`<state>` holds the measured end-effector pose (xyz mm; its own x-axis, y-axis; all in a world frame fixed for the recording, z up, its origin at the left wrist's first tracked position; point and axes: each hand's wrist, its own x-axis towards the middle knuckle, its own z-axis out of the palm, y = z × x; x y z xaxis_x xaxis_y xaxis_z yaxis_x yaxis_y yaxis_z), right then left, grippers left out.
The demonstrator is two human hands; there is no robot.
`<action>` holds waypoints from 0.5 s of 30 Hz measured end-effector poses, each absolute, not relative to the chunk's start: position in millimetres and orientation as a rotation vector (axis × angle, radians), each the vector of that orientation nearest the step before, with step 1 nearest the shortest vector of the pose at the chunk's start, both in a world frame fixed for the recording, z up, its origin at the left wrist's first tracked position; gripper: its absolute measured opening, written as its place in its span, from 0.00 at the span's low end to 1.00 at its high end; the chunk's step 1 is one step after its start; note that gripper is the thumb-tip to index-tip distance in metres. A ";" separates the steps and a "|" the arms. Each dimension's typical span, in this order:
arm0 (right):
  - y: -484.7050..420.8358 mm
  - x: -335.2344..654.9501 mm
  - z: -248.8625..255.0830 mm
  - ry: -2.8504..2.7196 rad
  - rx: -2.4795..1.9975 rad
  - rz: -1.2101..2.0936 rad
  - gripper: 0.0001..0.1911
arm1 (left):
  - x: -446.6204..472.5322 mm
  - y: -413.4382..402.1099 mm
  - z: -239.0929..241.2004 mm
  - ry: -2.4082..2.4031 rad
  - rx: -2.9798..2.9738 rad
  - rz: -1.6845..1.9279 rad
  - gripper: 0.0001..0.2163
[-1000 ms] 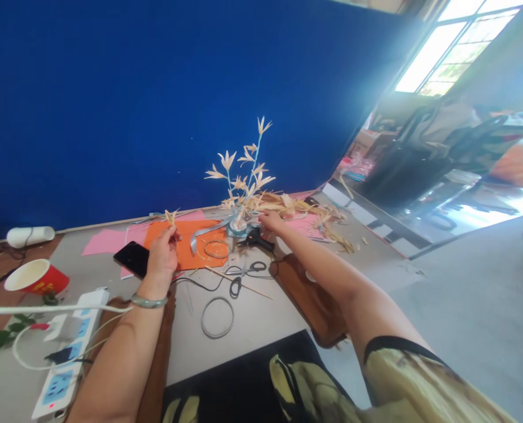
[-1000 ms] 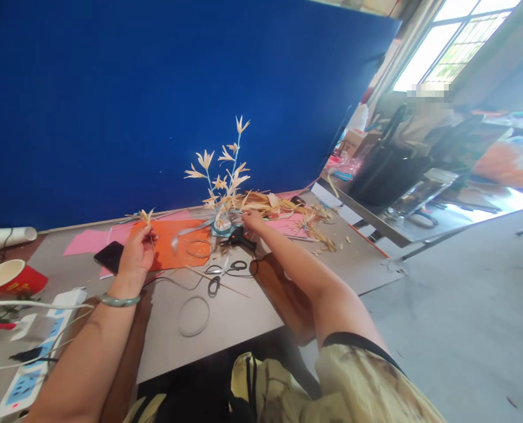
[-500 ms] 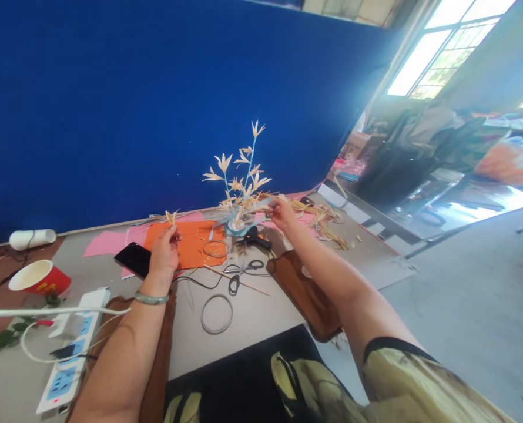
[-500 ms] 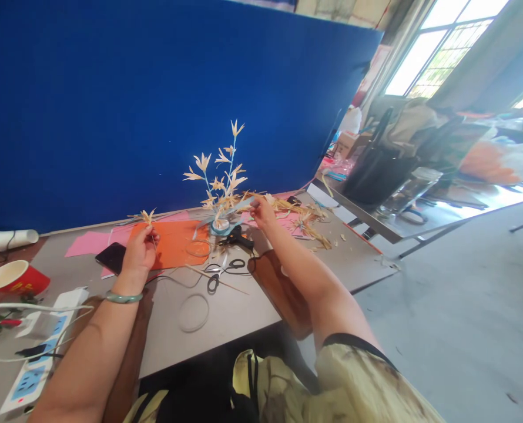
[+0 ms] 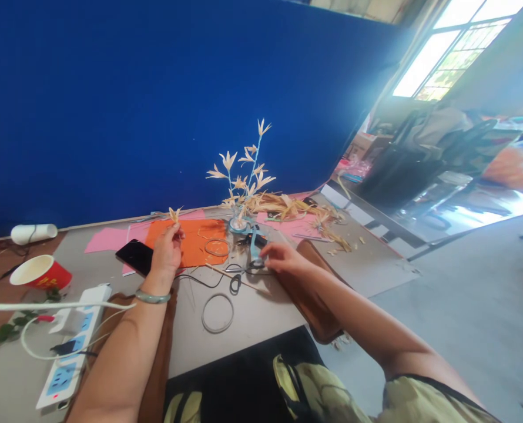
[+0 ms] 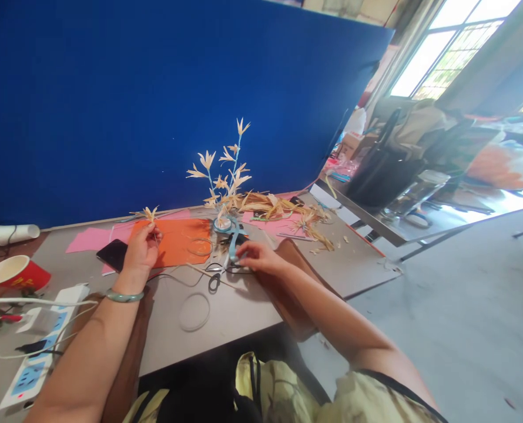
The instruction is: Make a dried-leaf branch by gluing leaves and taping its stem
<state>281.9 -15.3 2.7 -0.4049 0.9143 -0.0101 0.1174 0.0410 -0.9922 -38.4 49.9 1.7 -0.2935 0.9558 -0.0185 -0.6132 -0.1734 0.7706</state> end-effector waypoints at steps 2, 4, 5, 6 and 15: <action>-21.8 285.5 11.5 -2.122 -1.010 1.340 0.15 | -38.0 49.5 1.5 0.825 0.585 1.720 0.05; -17.6 289.9 20.3 -2.342 -1.084 1.082 0.13 | -37.5 49.2 1.0 0.826 0.586 1.716 0.05; -11.6 291.8 23.7 -2.320 -1.213 0.918 0.11 | -37.3 49.2 0.6 0.827 0.588 1.714 0.05; -3.2 293.3 26.1 -2.251 -1.371 0.770 0.11 | -37.2 49.3 0.2 0.828 0.590 1.712 0.05; 108.4 282.5 11.3 -1.997 -2.006 0.530 0.09 | -38.4 49.1 -1.5 0.821 0.600 1.684 0.05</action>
<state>282.5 108.4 11.3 -0.0121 0.9973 -0.0724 0.9020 -0.0204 -0.4313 -38.4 49.1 -1.5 -0.2575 0.9660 -0.0228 -0.6131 -0.1451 0.7766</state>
